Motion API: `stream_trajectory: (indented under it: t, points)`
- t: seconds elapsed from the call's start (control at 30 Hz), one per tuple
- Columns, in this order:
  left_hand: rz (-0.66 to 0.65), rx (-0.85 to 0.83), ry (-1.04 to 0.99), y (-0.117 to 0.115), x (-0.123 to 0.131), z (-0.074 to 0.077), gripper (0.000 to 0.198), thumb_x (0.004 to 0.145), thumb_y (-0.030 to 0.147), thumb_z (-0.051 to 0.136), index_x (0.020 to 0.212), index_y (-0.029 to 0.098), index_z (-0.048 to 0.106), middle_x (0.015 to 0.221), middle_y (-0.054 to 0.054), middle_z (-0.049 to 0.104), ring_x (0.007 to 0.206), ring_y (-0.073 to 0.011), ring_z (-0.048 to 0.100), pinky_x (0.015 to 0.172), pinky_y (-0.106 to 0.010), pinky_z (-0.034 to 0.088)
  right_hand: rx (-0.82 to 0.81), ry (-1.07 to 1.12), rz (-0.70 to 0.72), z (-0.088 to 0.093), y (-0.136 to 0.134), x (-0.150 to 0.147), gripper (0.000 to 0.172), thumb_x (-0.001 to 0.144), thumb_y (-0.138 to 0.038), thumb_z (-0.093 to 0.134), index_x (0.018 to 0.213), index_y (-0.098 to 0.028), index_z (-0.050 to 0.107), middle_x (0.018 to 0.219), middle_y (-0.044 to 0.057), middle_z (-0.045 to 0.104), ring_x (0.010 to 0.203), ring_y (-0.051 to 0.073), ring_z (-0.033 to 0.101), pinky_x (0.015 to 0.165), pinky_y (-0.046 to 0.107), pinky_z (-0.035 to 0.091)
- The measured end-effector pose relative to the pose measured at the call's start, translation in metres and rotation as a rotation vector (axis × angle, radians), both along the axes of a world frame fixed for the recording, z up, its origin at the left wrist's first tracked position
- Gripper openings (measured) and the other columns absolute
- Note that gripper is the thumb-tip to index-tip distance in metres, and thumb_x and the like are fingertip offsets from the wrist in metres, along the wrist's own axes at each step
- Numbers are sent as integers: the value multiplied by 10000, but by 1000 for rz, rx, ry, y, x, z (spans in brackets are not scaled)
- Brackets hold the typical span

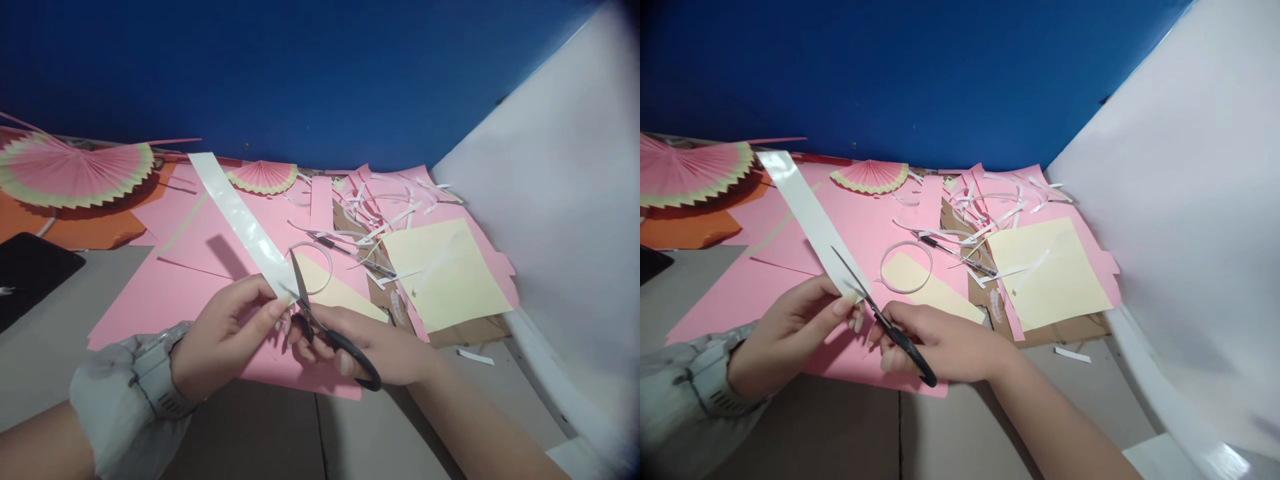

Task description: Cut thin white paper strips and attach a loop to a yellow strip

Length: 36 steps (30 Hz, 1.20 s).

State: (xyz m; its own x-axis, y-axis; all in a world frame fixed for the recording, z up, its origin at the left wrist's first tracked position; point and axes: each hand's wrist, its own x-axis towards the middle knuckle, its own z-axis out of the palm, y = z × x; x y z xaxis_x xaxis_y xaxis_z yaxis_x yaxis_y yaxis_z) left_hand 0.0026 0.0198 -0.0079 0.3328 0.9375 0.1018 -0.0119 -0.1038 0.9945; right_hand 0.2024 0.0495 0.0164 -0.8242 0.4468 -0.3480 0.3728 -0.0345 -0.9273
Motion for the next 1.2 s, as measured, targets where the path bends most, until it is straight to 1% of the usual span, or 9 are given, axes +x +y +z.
stream_trajectory:
  t: [0.07,0.13,0.23,0.4,0.63,0.77,0.9,1.2]
  points:
    - [-2,14,4,0,0,0,171,922,228,418,783,198,513,664,53,586,621,-64,575,597,-167,458,-7,5,-4,0,0,0,382,810,-487,518,993,-152,501,835,10,499,700,124,410,642,249,356]
    - [10,28,14,-1,-1,0,165,917,225,429,780,197,516,666,56,588,612,-58,568,590,-158,455,-6,19,-10,-1,0,-1,517,785,-622,487,987,-147,502,826,11,494,696,123,406,631,248,352]
    - [19,36,13,-1,0,1,161,917,221,429,784,199,517,658,59,591,596,-52,560,577,-148,452,-10,25,-20,-1,1,-2,620,741,-719,431,966,-145,500,817,6,485,691,115,403,618,239,352]
    - [47,46,49,1,0,1,170,911,234,439,771,189,524,671,47,580,597,-59,556,571,-157,456,15,29,-41,-1,1,-2,641,722,-731,430,959,-141,504,865,13,500,732,114,418,647,234,359]
    - [73,22,110,0,-1,0,205,909,283,437,757,177,526,674,24,564,604,-86,561,579,-201,464,54,-24,-52,-2,-1,-1,666,711,-756,388,944,-144,508,817,8,486,717,128,417,643,251,355]
    - [77,-5,118,1,-1,0,207,908,290,438,759,176,527,678,20,565,616,-92,562,591,-210,462,83,-40,-54,-1,-1,-2,639,726,-749,377,904,-148,500,803,10,489,716,135,422,656,261,357]
    - [83,-24,98,3,-1,-1,209,908,300,435,769,176,528,678,17,565,619,-102,562,595,-223,462,127,-50,-52,-1,1,-2,628,732,-752,364,857,-150,495,775,4,482,698,131,412,637,258,347]
    - [92,-41,89,3,0,1,227,906,312,437,750,174,528,669,19,562,622,-98,554,605,-215,456,157,-51,-69,-3,1,-1,592,743,-734,385,823,-154,474,755,-8,459,678,121,392,617,244,325]
